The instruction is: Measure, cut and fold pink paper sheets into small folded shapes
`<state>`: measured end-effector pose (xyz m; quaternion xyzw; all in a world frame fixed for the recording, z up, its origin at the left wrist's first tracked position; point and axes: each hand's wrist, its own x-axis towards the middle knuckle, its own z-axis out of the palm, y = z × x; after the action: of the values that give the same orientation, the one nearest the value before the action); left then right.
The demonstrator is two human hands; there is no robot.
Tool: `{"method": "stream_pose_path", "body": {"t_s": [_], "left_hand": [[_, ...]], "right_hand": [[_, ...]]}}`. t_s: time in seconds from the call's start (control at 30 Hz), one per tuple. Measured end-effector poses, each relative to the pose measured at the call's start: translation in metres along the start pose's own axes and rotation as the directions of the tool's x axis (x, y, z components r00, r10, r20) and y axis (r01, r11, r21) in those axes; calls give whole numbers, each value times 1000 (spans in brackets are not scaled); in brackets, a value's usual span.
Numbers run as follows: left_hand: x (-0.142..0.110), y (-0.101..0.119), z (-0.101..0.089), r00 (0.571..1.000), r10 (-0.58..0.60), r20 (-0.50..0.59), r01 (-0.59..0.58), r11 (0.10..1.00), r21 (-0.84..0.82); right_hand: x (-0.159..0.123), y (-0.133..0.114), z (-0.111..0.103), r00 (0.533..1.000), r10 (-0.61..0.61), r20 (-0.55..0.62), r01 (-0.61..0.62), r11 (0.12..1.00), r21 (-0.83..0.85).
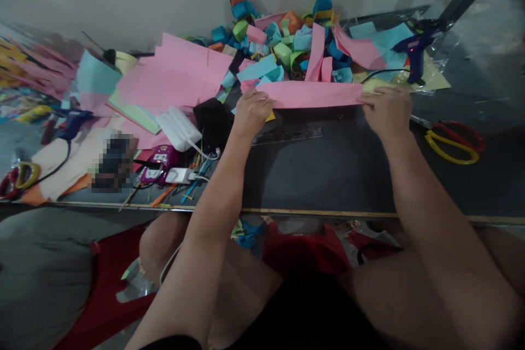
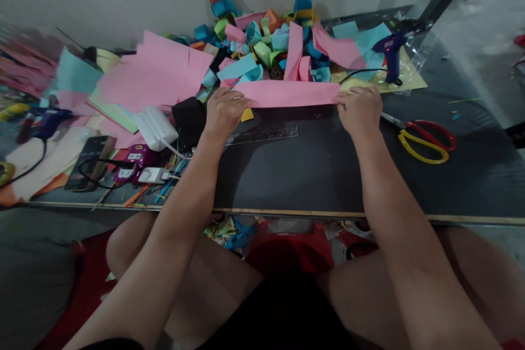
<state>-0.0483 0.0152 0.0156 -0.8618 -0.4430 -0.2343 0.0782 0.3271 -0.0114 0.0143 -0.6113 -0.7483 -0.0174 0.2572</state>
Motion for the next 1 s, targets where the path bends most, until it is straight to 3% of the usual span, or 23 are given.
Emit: {"method": "stream_pose_path", "body": {"t_s": [0.2, 0.27, 0.37, 0.47, 0.53, 0.6, 0.7, 0.8, 0.9, 1.0], "left_hand": [[-6, 9, 8, 984, -18, 175, 6, 998, 67], [-11, 13, 14, 973, -23, 229, 7, 998, 70], [-24, 16, 17, 975, -20, 223, 11, 999, 43], [-37, 17, 9, 978, -39, 204, 30, 998, 47], [-44, 19, -1, 979, -76, 189, 67, 996, 54], [-49, 22, -9, 982, -107, 155, 101, 994, 48], [-54, 31, -17, 989, -121, 83, 120, 993, 25], [-59, 44, -19, 991, -125, 45, 124, 992, 20], [-63, 59, -19, 993, -109, 54, 108, 994, 30], [-67, 74, -19, 996, -87, 20, 87, 996, 9]], "right_hand": [[-6, -9, 0, 977, 177, 118, -163, 979, -118], [-7, -4, 1, 979, 167, 114, -155, 982, -104], [-8, 6, -3, 990, 73, 120, -72, 997, -17], [-7, 10, -11, 993, 16, 114, -29, 993, 114], [-7, 8, -13, 997, 51, 62, -64, 973, 224], [-6, 3, -10, 988, 140, 61, -153, 897, 415], [-3, -4, -3, 931, 328, 160, -340, 621, 706], [1, -13, -4, 854, 440, 278, -460, 389, 798], [5, -25, -18, 828, 416, 375, -513, 293, 807], [4, -39, -40, 849, 375, 373, -494, 310, 812]]}}
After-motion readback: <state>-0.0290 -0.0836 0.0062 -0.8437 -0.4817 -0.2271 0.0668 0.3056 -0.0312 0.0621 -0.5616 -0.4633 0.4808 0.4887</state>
